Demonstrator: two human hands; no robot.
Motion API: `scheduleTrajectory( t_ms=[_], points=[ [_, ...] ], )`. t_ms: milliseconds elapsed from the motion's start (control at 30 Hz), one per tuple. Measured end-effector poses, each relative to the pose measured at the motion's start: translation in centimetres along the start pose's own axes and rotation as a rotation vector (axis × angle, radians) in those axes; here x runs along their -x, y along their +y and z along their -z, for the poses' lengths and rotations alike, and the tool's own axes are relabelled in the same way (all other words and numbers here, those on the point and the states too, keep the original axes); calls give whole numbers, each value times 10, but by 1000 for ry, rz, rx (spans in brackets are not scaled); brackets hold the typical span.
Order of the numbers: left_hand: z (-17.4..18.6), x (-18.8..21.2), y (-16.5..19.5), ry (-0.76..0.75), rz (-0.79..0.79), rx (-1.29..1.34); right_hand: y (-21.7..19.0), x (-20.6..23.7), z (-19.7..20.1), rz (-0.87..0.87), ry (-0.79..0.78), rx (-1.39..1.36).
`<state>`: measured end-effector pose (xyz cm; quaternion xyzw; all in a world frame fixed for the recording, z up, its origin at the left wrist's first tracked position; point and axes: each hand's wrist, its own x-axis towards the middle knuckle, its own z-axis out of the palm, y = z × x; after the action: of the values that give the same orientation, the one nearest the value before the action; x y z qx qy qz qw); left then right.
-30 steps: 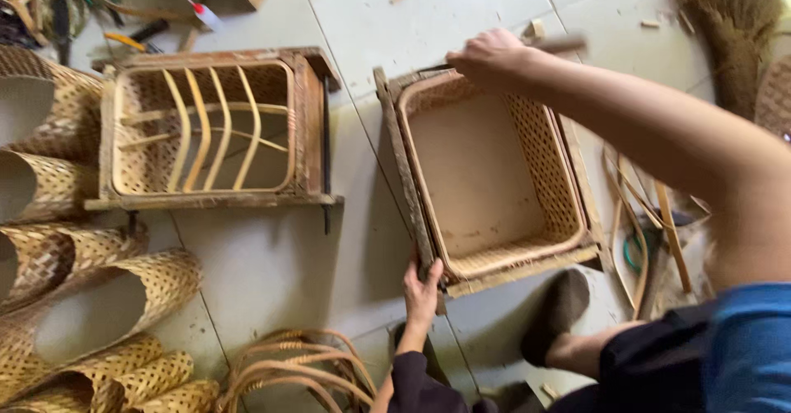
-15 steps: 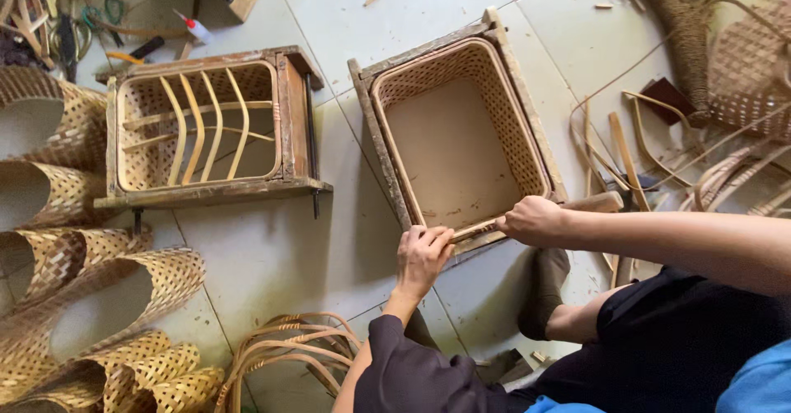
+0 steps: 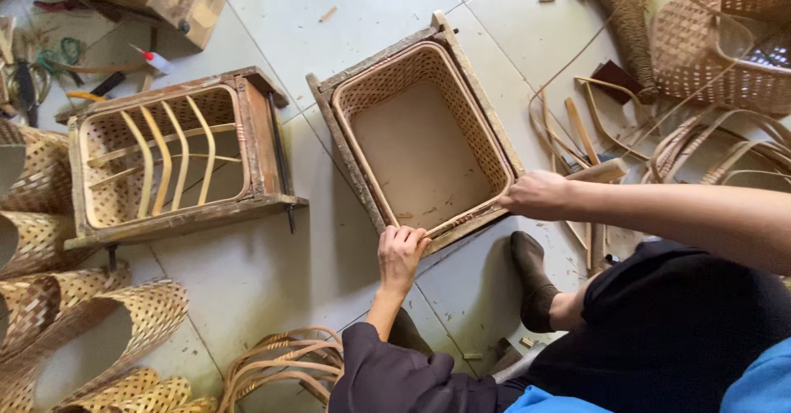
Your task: The person sits on the floor assembling woven bamboo baskets, fitting curved bamboo ribs into the basket frame and tapping them into place with a hammer. They then trim the basket edges with a knife, press the rim to seat it, and stack the finished basket with others.
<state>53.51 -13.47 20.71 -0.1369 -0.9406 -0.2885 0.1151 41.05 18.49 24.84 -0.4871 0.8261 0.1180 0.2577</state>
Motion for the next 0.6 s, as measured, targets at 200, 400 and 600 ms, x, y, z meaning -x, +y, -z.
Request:
scheduleTrajectory(
  t_ms=[200,400,600],
  points=[
    [3,1,7,1,27,-22,13,22,-6,-188,-219,14],
    [4,3,8,-7,40,-17,22,29,-8,-220,-260,154],
    [1,4,8,-4,49,-23,19,22,-28,-163,-209,261]
  ],
)
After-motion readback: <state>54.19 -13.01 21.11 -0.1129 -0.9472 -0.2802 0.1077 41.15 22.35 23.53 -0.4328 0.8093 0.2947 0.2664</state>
